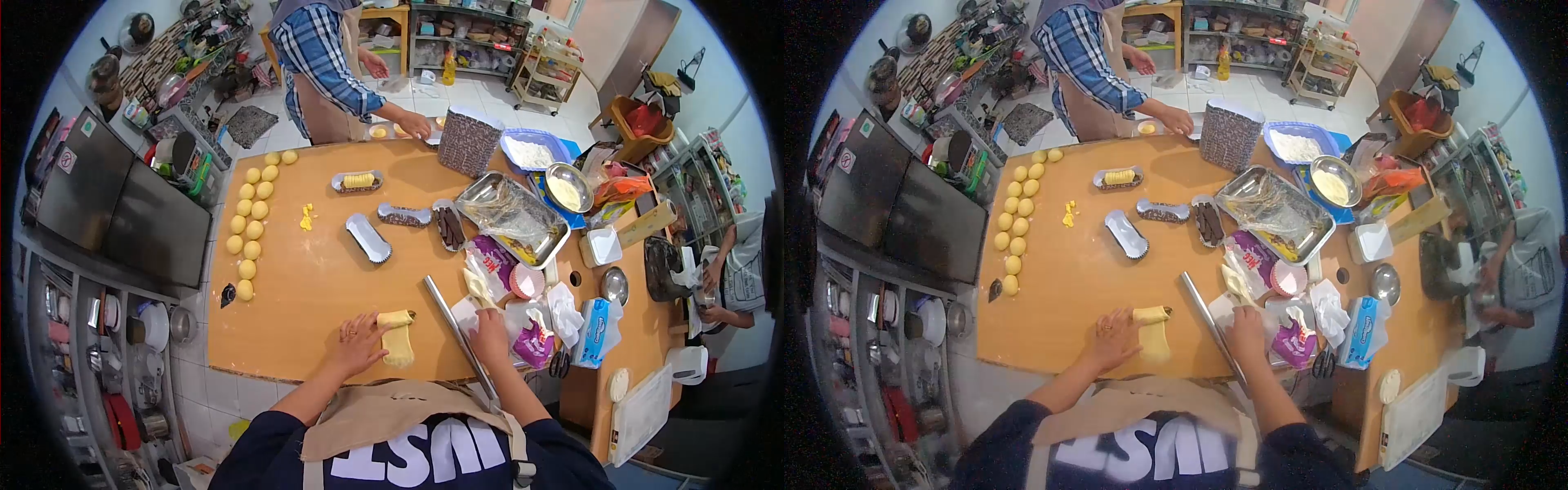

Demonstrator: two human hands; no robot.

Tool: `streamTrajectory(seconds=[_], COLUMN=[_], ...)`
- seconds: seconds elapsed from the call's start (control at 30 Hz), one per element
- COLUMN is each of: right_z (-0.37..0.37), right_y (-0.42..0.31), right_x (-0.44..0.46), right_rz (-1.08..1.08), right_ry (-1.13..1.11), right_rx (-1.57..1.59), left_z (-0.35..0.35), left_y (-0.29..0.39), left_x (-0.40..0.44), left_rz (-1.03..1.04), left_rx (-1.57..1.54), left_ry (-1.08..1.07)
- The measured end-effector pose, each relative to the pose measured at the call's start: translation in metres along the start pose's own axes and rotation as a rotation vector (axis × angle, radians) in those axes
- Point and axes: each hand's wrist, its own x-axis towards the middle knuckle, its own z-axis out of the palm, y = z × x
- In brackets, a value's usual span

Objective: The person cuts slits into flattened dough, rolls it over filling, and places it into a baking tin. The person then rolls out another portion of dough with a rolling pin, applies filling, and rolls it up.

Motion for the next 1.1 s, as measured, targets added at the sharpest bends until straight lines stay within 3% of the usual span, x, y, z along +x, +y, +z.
streamTrajectory(seconds=[0.07, 0.37, 0.57, 0.67, 0.77, 0.87, 0.97, 1.03, 1.1], right_z=[-0.002, 0.007, 0.011, 0.008, -0.013, -0.038, -0.011, 0.019, 0.040], right_y=[-0.003, -0.009, -0.005, -0.003, -0.019, -0.066, -0.102, -0.121, -0.137], right_x=[0.002, 0.036, 0.050, 0.039, 0.041, 0.027, 0.006, -0.015, -0.028], right_rz=[-0.040, 0.154, 0.036, -0.153, 0.018, -0.004, 0.101, -0.037, 0.007], right_ry=[0.009, -0.146, -0.170, 0.037, 0.004, 0.125, -0.209, -0.207, -0.262], right_rx=[-0.085, -0.287, -0.349, -0.236, 0.078, 0.225, 0.228, 0.158, 0.174], left_z=[0.003, 0.019, 0.023, 0.022, 0.020, 0.013, 0.012, 0.013, 0.020], left_y=[-0.001, -0.009, -0.005, -0.007, -0.009, -0.013, -0.021, -0.026, -0.036], left_x=[-0.003, -0.015, -0.024, -0.024, -0.022, -0.020, -0.019, -0.020, -0.020], left_rz=[-0.009, -0.088, -0.097, -0.053, -0.035, 0.012, 0.103, 0.138, 0.195], left_rx=[-0.019, 0.019, 0.017, 0.034, 0.037, 0.061, 0.059, 0.047, 0.042], left_ry=[0.012, 0.094, 0.063, 0.012, -0.065, -0.101, -0.069, -0.100, -0.064])
